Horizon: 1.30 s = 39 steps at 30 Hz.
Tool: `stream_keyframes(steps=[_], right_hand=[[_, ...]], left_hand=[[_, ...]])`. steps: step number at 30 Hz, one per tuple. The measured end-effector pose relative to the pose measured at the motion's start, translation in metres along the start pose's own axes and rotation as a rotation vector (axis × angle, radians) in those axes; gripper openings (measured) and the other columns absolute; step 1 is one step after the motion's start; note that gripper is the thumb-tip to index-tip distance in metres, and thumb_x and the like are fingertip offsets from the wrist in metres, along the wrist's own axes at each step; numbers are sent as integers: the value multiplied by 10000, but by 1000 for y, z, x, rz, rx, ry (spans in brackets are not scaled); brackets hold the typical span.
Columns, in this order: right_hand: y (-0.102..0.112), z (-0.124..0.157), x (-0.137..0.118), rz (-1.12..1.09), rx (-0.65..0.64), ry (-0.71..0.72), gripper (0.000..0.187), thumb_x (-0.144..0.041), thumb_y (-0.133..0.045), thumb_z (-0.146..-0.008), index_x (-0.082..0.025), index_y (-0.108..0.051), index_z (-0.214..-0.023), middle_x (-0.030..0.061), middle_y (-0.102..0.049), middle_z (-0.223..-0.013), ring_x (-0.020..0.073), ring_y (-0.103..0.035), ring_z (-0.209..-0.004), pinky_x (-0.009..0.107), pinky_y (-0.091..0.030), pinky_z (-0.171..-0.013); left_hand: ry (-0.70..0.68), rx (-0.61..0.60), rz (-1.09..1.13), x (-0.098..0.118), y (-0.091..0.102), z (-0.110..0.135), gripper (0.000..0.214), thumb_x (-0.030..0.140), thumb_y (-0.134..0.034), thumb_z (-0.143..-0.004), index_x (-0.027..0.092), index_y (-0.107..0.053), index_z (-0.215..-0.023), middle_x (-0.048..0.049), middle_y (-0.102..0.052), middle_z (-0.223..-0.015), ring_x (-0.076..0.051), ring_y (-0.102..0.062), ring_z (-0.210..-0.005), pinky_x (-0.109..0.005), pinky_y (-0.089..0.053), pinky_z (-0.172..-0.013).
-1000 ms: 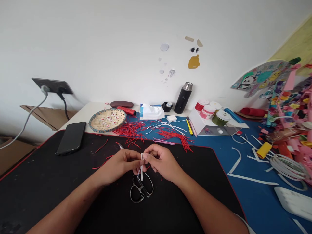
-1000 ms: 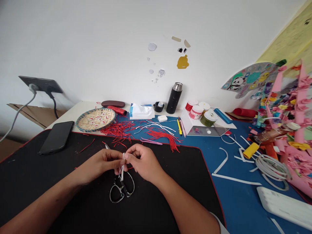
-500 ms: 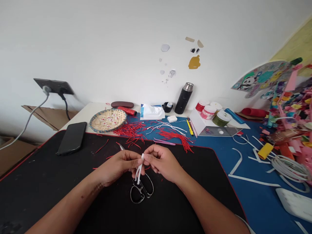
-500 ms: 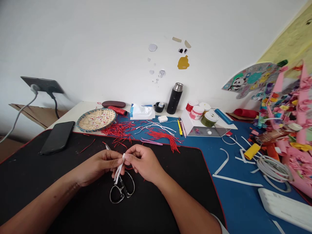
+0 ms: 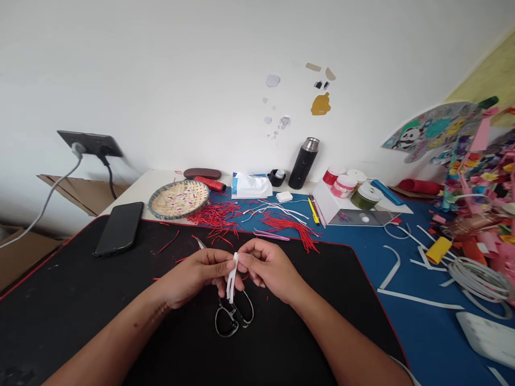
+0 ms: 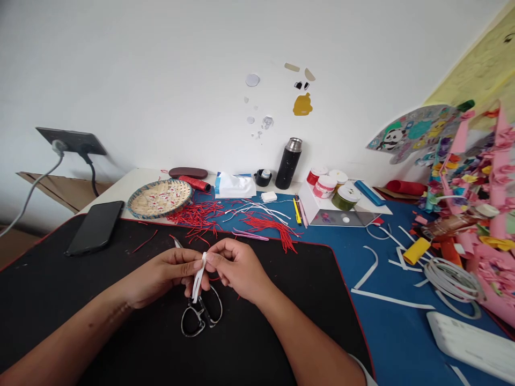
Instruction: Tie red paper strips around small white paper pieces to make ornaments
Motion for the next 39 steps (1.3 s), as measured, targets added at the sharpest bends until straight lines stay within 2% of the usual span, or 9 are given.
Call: stream_keyframes(steps=[8,11,14,18,25,31,34,39], right_hand=[[0,-1,-2,15,-5,14,301,-462,-705,-885,-176,-638,-951,-20,-657,-749,54,-449,-443,199,-315,-401],[3,-1,-3,78,29,40,301,-464,-690,-897,-179,-629,-971,-32,-640,-713,60,-446,-431,207,-319,-406],[4,-1,-3,162,55,46,302,-476,-662,-924,-178,-617,-943,-72,-547,-580,71,-431,-415,212,-316,-424],[0,-1,0,224,23,29,319,-500,-633,-953,-183,-608,-926,-83,-506,-543,77,-428,-413,216,-309,-436],[-9,2,6,218,-52,-15,313,-476,-651,-944,-182,-601,-848,-75,-498,-549,73,-424,-427,210,-290,-429],[-13,3,11,134,-105,-62,351,-514,-689,-902,-183,-602,-824,-83,-484,-516,72,-412,-427,206,-307,-428],[-16,4,12,52,-132,-81,383,-545,-720,-866,-185,-602,-815,-90,-475,-498,69,-395,-411,205,-291,-412],[-20,7,5,-92,-162,-91,400,-543,-771,-820,-177,-615,-785,-89,-466,-491,65,-387,-403,202,-265,-401]], left_hand=[[1,24,-24,-1,3,0,300,421,-773,-892,123,-797,-922,-122,-804,-883,-169,-713,-690,-236,-568,-620],[-44,110,-20,4,12,-1,303,435,-789,-875,133,-788,-882,-90,-784,-839,-166,-709,-684,-232,-571,-621],[-142,255,15,13,28,1,287,433,-822,-843,149,-782,-858,-49,-753,-793,-148,-684,-658,-225,-566,-609],[-222,377,-16,20,41,5,279,431,-821,-843,165,-786,-919,-27,-745,-784,-133,-655,-626,-228,-554,-602],[-228,422,-156,23,37,6,345,507,-802,-832,178,-783,-935,-5,-732,-728,-139,-640,-613,-240,-529,-604],[-224,400,-222,20,40,3,362,533,-735,-870,176,-759,-926,-4,-710,-705,-154,-628,-617,-262,-515,-614],[-218,417,-347,21,41,3,348,520,-673,-908,181,-749,-930,-2,-700,-703,-160,-612,-607,-269,-499,-606],[-271,484,-728,35,36,8,279,409,-569,-966,205,-746,-895,-14,-736,-751,-189,-652,-661,-277,-477,-631]])
Point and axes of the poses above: each hand's wrist, its own z-axis away from the middle knuckle, its own y-axis out of the back of the hand, x = y × z, the point moved 10 cm from there along -z, towards the middle knuckle
